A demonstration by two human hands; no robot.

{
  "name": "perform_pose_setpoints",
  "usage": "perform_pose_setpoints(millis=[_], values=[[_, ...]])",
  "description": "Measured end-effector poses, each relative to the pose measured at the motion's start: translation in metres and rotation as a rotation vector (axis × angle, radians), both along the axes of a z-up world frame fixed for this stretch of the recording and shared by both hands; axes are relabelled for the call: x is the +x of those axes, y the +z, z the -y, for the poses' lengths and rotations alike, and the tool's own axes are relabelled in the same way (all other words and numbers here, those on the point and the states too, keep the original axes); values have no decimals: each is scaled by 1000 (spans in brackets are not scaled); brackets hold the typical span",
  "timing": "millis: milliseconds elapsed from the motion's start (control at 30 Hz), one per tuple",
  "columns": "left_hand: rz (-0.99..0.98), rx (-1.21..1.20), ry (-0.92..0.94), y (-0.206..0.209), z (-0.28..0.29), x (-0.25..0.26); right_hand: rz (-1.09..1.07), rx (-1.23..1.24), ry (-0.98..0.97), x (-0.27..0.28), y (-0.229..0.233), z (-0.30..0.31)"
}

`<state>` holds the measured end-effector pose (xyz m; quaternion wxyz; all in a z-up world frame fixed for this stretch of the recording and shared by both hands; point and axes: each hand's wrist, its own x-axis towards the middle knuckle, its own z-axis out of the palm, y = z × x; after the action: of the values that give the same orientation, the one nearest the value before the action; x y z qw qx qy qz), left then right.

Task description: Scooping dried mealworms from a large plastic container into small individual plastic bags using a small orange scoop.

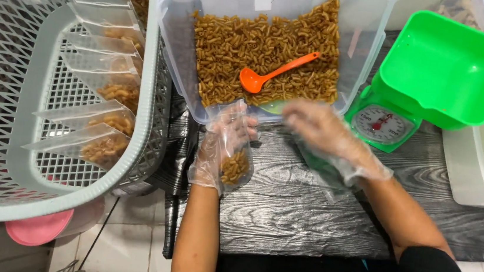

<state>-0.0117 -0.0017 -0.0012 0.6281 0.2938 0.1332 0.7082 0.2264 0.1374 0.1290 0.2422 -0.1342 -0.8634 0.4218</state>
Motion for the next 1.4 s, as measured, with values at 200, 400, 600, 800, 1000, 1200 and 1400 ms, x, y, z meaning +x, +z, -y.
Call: perform_pose_setpoints(millis=[200, 400, 600, 800, 1000, 1200, 1400], values=[[-77, 19, 16, 3, 0, 2, 323, 1040, -181, 6, 4, 42], [-74, 37, 16, 8, 4, 3, 333, 1114, -294, -9, 1, 42], [-45, 65, -23, -5, -3, 1, 328, 1101, -167, 3, -94, 5], [-46, 58, -72, 7, 0, 9, 131, 781, -104, -11, 7, 24], [-22, 73, -129, 23, 5, 19, -105, 221, 17, -53, 84, 49], [-69, 33, -118, 13, 2, 15, -84, 216, -47, -65, 91, 42], [-98, 36, -98, 3, -2, 11, 384, 749, -380, -53, 28, -55]])
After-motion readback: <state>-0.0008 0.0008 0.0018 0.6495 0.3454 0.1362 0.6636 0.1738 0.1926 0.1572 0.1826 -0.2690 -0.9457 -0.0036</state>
